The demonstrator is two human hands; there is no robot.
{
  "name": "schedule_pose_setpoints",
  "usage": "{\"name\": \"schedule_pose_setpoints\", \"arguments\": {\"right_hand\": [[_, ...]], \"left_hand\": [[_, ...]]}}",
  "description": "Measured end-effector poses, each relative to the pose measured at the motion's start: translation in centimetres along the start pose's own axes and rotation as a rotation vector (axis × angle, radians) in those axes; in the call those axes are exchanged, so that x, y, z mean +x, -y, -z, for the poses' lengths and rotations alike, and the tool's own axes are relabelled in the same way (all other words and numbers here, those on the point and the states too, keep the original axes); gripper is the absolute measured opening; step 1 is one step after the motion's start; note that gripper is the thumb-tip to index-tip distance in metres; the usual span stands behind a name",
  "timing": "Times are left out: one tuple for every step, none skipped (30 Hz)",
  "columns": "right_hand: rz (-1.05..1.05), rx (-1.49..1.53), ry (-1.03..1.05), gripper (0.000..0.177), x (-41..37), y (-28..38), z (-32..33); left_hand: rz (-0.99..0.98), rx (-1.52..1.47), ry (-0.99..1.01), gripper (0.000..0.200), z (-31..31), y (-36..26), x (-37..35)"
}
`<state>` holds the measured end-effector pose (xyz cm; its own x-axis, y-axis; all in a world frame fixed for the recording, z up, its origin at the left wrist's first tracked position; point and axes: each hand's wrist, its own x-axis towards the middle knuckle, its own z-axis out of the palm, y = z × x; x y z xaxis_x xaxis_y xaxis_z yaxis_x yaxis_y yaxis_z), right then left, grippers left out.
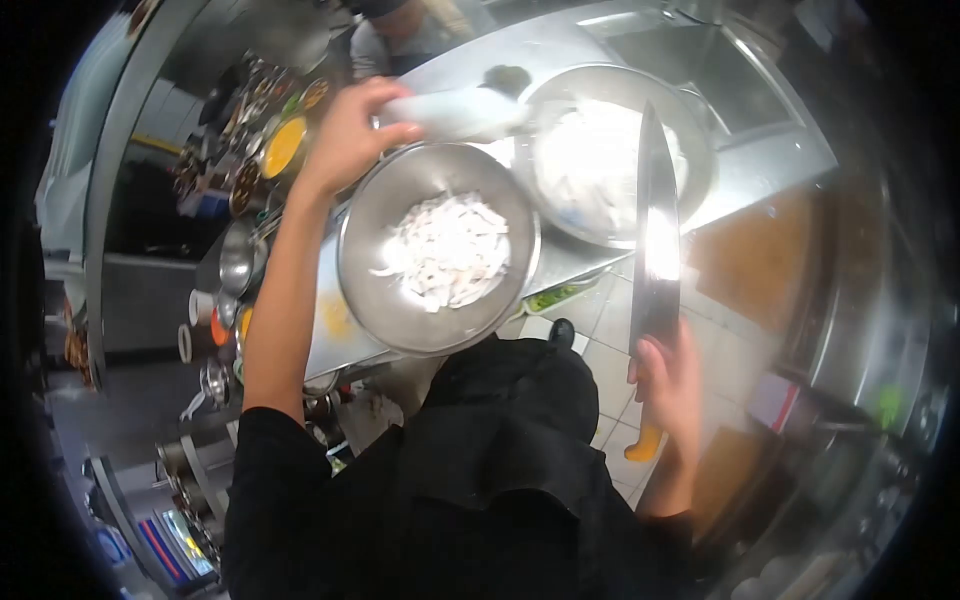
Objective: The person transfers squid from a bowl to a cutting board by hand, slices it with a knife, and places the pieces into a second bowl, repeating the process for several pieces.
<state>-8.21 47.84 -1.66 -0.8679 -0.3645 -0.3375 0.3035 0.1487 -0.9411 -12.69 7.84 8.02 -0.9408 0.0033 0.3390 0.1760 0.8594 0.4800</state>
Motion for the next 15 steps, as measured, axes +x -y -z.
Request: {"name": "schedule_pose_setpoints", "arguments": {"right_hand": [[0.024,-0.007,0.052,0.039,0.5,0.2,-0.7],[0.051,-0.014,0.098,0.038,1.0,0.3,-1.6],[0.058,-0.015,0.117,0.038,1.3,0.4,-2.7],[0.038,-0.054,0.171,0.039,1.5,0.5,-3.8],[0.019,-0.1,0.223,0.039,1.8,0.7,-5.0],[0.019,-0.133,0.231,0.041,1.5,1.4,-6.8],[0.017,-0.151,0.282,0.041,1.4,1.5,-8.3],[0.013,-0.17,0.329,0.042,1.2,1.5,-9.9],[-0.012,-0.155,0.37,0.042,0.7,2.2,-12.0],[0.01,-0.19,0.431,0.043,0.5,2.2,-13.8],[0.014,-0.231,0.47,0.043,0.1,1.8,-15.4],[0.016,-0.271,0.508,0.043,-0.4,1.4,-17.1],[0.017,-0.288,0.512,0.043,-1.1,1.1,-19.0],[0.02,-0.314,0.518,0.042,-1.9,0.8,-21.0],[0.022,-0.342,0.526,0.04,-2.6,0.6,-23.0]], "left_hand": [[0.111,-0.109,-0.014,0.033,2.0,0.4,-2.8],[0.215,-0.22,-0.031,0.035,3.8,1.0,-5.7],[0.285,-0.276,-0.033,0.033,5.5,1.8,-8.7],[0.353,-0.336,-0.044,0.031,6.9,2.8,-11.7],[0.416,-0.353,-0.103,0.026,7.7,3.5,-14.6],[0.477,-0.378,-0.164,0.021,8.3,4.4,-17.4],[0.484,-0.385,-0.189,0.021,9.1,6.1,-20.5],[0.537,-0.3,-0.199,0.019,10.0,8.0,-23.6],[0.589,-0.216,-0.206,0.018,10.6,9.3,-26.3],[0.595,-0.225,-0.224,0.018,10.7,10.1,-28.6],[0.649,-0.18,-0.251,0.017,10.9,10.8,-31.0],[0.704,-0.136,-0.274,0.017,11.3,11.2,-33.5],[0.697,-0.094,-0.291,0.017,10.8,10.5,-34.9],[0.687,-0.087,-0.288,0.017,9.8,10.8,-37.0],[0.678,-0.08,-0.285,0.019,8.2,11.9,-39.4]]}}
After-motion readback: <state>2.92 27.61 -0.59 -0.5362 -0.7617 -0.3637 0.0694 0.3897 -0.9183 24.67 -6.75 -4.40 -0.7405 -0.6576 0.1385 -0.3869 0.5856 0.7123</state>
